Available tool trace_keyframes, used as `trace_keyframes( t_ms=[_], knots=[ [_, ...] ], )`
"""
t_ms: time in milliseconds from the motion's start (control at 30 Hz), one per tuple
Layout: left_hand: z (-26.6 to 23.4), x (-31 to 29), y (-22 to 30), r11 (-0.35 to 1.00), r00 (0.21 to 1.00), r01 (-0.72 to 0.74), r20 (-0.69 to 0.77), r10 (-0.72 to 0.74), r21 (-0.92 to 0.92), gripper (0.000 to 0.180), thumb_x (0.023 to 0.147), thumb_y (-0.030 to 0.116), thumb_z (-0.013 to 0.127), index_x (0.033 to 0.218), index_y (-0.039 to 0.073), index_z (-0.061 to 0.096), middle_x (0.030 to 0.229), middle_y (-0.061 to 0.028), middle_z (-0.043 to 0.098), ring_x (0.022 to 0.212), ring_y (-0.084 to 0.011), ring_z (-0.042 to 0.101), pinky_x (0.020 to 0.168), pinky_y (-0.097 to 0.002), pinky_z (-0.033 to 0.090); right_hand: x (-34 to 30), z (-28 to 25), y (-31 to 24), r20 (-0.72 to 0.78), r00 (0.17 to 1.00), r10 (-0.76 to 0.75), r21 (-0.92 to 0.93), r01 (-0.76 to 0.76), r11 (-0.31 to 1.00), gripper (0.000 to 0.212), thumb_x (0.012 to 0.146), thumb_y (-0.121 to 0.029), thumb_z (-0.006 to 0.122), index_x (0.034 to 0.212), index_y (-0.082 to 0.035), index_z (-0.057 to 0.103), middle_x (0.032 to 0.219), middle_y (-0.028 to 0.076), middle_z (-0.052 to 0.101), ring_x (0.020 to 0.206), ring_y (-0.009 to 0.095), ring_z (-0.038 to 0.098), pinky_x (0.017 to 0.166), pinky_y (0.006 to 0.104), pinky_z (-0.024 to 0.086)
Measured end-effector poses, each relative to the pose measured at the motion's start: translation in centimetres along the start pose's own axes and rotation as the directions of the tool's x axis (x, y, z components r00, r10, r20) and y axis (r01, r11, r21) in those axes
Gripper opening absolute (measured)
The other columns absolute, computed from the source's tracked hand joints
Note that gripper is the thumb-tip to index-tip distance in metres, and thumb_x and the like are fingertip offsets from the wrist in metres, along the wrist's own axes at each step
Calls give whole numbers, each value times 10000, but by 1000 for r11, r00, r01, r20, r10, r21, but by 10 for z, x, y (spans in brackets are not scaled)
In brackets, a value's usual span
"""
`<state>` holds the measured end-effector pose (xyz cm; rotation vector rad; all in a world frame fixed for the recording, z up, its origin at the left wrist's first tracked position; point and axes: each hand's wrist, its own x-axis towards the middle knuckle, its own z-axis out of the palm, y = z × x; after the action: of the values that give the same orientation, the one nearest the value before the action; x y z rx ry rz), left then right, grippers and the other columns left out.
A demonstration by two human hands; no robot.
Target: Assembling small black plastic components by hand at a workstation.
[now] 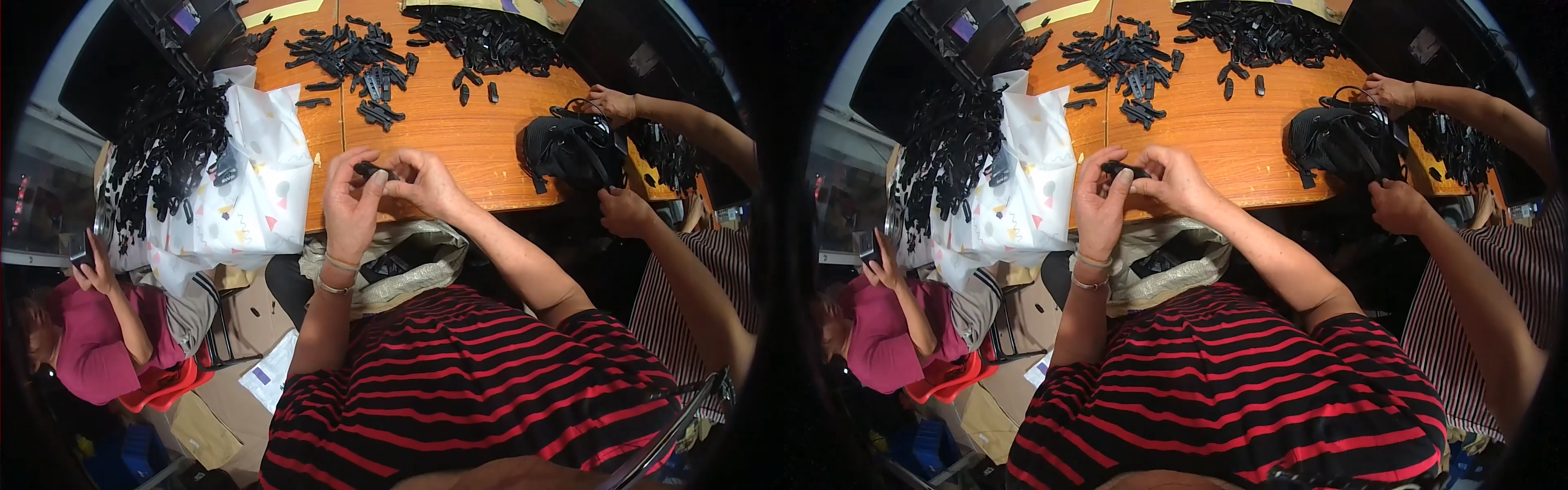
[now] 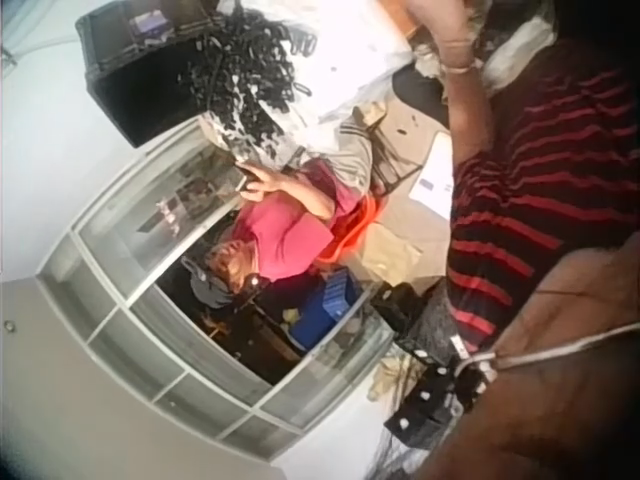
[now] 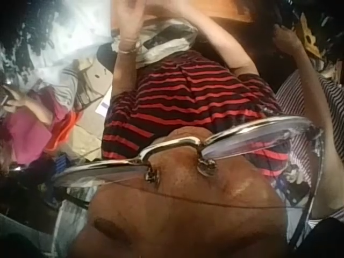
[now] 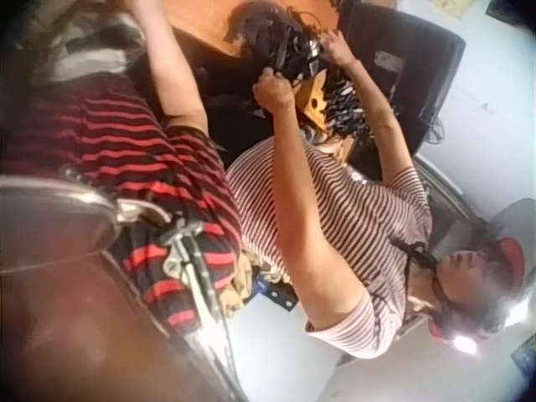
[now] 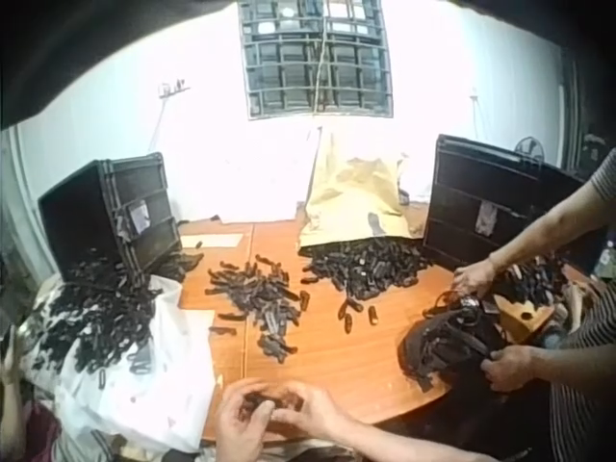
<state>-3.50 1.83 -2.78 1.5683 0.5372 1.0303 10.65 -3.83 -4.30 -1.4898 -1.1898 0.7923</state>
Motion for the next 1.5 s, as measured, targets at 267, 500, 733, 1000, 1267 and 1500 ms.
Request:
trace_keyframes(
  t_ms=[267,500,733,1000,1267,1500],
  knots=[
    [-18,7,3,953,948,270,210,-239,-138,260,905,94,606,1142,-12,588,983,-36,630,833,-62,558,751,-191,459,-13,-3,1,31,999,18,-29,-17,999,251,746,-149,799,814,-35,585,642,-35,504,595,42,438,515,230,378],
    [-24,14,0,942,889,328,314,-333,69,188,884,100,630,1033,-14,643,896,-21,644,737,-51,552,656,-190,459,-24,-8,-3,75,996,42,-56,-37,998,301,734,-201,807,798,-7,586,619,22,523,581,88,482,522,273,411],
    [-17,68,-33,927,991,57,91,-97,370,133,851,71,641,966,4,639,835,-75,655,732,-176,624,660,-268,487,-41,-23,-9,127,985,114,-299,-72,952,311,697,-244,807,788,-13,618,672,121,576,589,245,554,561,356,446],
    [-15,105,-66,450,919,-395,343,196,801,252,747,15,689,983,49,608,995,-100,565,951,-294,535,791,-378,468,-12,-64,-7,95,995,14,-433,29,901,218,802,-235,717,916,-51,687,896,135,689,816,260,661,706,363,513],
    [-5,117,-62,356,859,-509,434,271,784,242,720,39,721,890,48,549,933,-87,528,907,-288,530,741,-377,462,80,-131,47,-419,889,-186,-769,-238,593,207,765,-156,701,944,-61,659,957,177,664,886,341,636,760,427,499],
    [-15,110,-67,403,883,-469,408,231,786,233,720,53,725,846,50,529,867,-85,519,862,-280,530,721,-368,455,90,-122,35,-383,922,51,-734,-337,589,249,791,-182,709,969,-25,636,965,173,669,915,329,635,773,428,493]
  ],
)
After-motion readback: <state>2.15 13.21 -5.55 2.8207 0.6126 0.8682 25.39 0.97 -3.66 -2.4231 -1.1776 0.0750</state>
